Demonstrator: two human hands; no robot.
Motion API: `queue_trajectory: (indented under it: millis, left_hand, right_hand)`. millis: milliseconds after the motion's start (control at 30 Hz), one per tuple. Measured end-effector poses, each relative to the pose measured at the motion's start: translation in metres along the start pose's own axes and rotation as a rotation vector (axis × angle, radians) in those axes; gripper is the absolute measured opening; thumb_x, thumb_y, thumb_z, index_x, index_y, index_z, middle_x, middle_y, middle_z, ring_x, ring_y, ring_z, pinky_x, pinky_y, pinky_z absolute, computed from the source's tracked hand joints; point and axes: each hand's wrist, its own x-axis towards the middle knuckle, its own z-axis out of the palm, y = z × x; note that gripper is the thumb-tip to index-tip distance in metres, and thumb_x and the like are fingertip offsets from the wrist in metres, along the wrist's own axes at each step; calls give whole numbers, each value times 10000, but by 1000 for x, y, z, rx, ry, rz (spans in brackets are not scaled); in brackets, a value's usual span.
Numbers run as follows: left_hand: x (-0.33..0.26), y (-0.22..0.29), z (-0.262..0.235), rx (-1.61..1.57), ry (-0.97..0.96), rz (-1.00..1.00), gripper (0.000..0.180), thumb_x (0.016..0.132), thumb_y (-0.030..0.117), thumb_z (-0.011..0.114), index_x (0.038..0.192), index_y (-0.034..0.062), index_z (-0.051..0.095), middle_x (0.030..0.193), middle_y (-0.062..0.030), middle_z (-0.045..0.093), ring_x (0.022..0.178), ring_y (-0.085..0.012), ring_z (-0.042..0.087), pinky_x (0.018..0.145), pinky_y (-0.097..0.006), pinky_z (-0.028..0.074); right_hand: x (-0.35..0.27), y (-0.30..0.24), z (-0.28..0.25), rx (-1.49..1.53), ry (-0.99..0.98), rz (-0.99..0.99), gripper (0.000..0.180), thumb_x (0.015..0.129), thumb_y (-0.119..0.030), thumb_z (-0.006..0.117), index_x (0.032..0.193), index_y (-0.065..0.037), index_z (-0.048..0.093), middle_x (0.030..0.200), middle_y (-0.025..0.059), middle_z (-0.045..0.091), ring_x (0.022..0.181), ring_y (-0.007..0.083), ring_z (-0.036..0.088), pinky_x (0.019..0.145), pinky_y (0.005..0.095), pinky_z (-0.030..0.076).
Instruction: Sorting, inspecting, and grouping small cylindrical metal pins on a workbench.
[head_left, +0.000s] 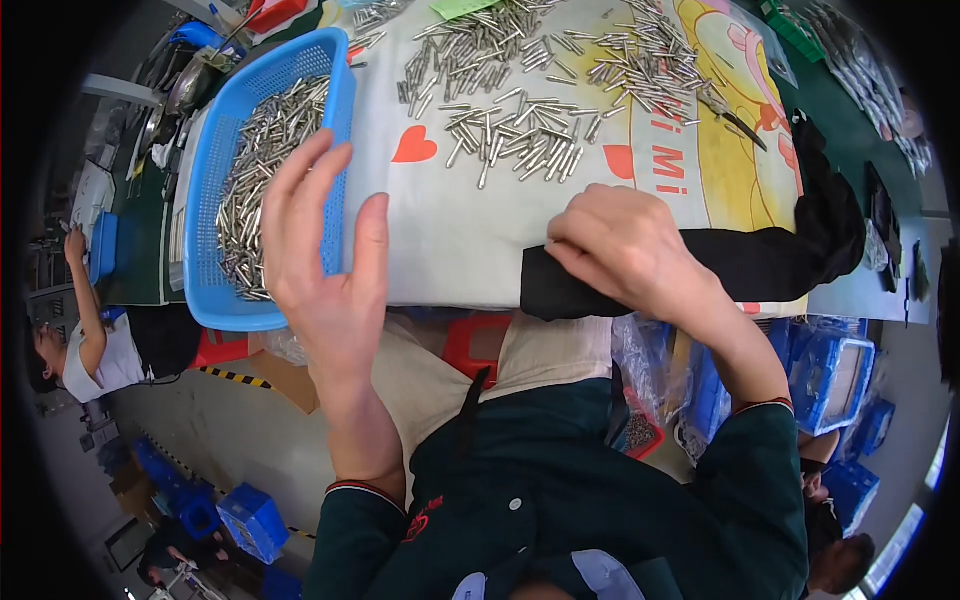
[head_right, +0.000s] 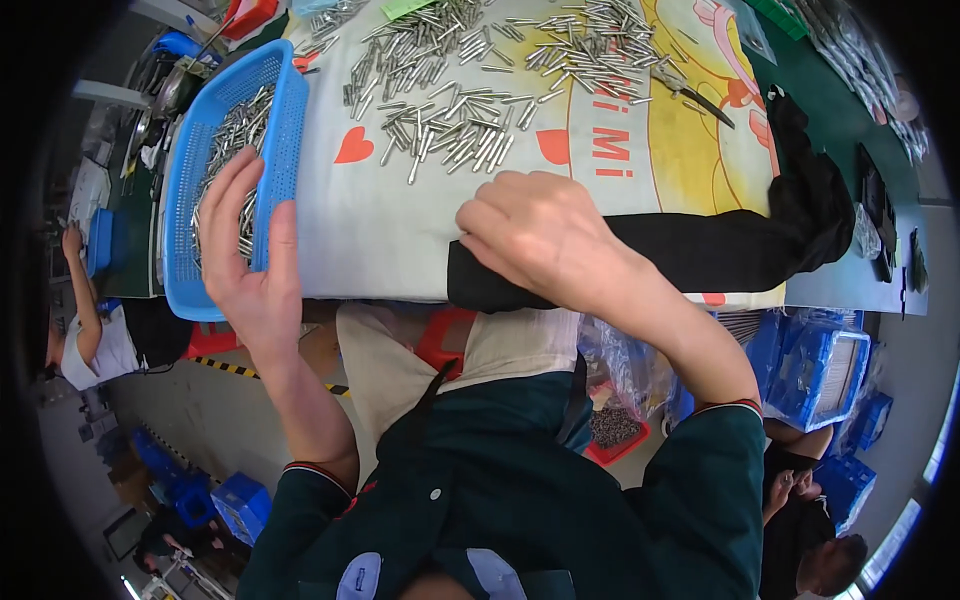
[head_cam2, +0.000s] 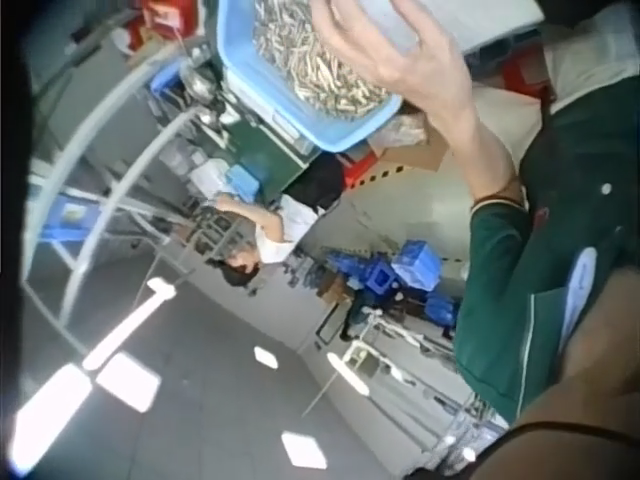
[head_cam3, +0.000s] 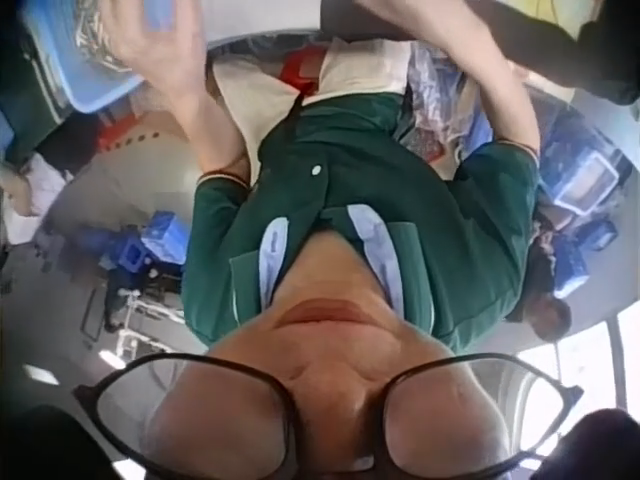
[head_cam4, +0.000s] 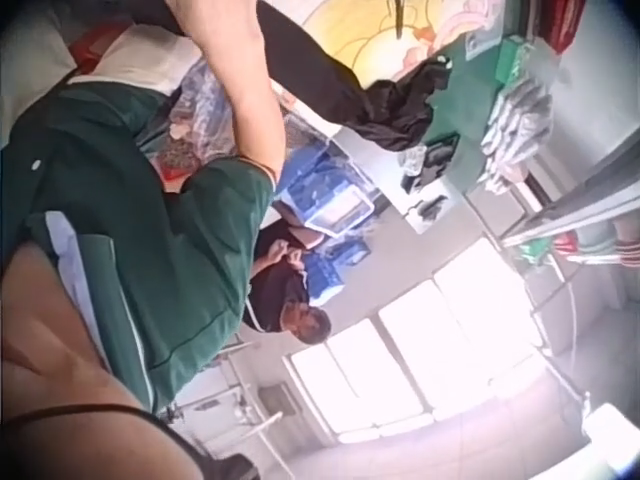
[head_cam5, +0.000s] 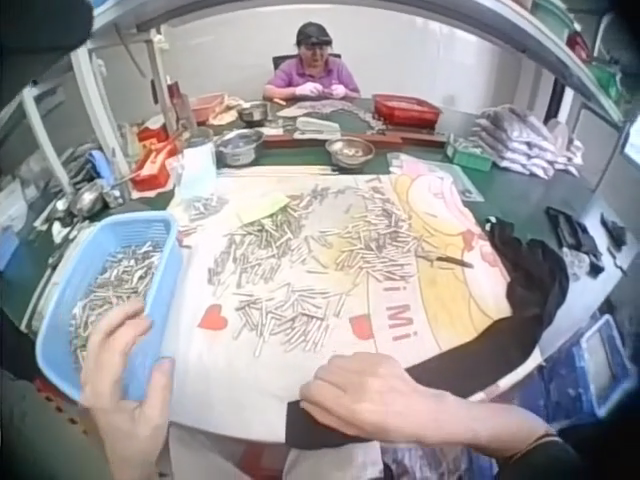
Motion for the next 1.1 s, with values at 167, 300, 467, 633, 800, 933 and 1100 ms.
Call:
queue_trajectory:
  millis: [167, 300, 467, 633, 800, 933, 1100]
  left_hand:
    - [-30, 20, 43, -357, -275, -79, 140, 711, -31, 661, 838, -5, 608, 809, -109, 585, 725, -256, 567, 635, -337, 453]
    - [-48, 30, 61, -464, -413, -11, 123, 680, -22, 683, 773, -1, 603, 733, -89, 556, 679, -249, 546, 595, -332, 436]
    - [-55, 31, 68, -545, -454, -96, 136, 656, -22, 692, 759, -6, 605, 715, -82, 557, 666, -219, 545, 572, -312, 438]
    - [-57, 30, 63, -582, -482, -179, 125, 664, -34, 676, 767, 1, 613, 723, -75, 560, 671, -201, 546, 588, -292, 450]
    - [-62, 25, 64, -546, -500, -150, 112, 693, -56, 648, 790, -8, 619, 749, -56, 548, 666, -146, 523, 582, -250, 422]
    - [-62, 28, 70, -521, -481, -160, 83, 670, -17, 665, 727, 22, 619, 703, -54, 538, 660, -206, 525, 602, -314, 403]
    - [-57, 31, 74, -538, -458, -145, 73, 671, -12, 654, 713, 22, 605, 680, -51, 527, 656, -205, 527, 625, -310, 403]
  right_hand:
    - [-8, 3, -19, -22, 96, 68, 165, 694, -62, 707, 806, -17, 594, 730, 81, 560, 660, 261, 554, 588, 333, 443]
    - [-8, 44, -82, -142, 411, 340, 77, 779, -46, 647, 802, 21, 617, 714, 95, 611, 601, 190, 583, 566, 276, 457]
    - [-50, 126, -112, -360, 349, 684, 145, 783, -96, 590, 886, -2, 628, 819, 123, 633, 767, 276, 616, 687, 351, 475]
    - [-62, 142, -82, -622, 188, 603, 142, 756, -136, 640, 856, -36, 650, 831, 95, 590, 859, 256, 567, 731, 364, 461]
    - [-49, 153, -71, -639, 130, 558, 174, 766, -183, 642, 870, -44, 651, 862, 84, 584, 894, 249, 539, 751, 372, 448]
    - [-47, 169, -73, -692, 127, 428, 162, 769, -189, 638, 842, -48, 607, 819, 104, 591, 850, 283, 565, 728, 393, 467]
    - [-34, 104, -102, 125, 715, 427, 186, 948, -219, 473, 1006, -43, 496, 764, 62, 565, 678, 174, 538, 626, 303, 417]
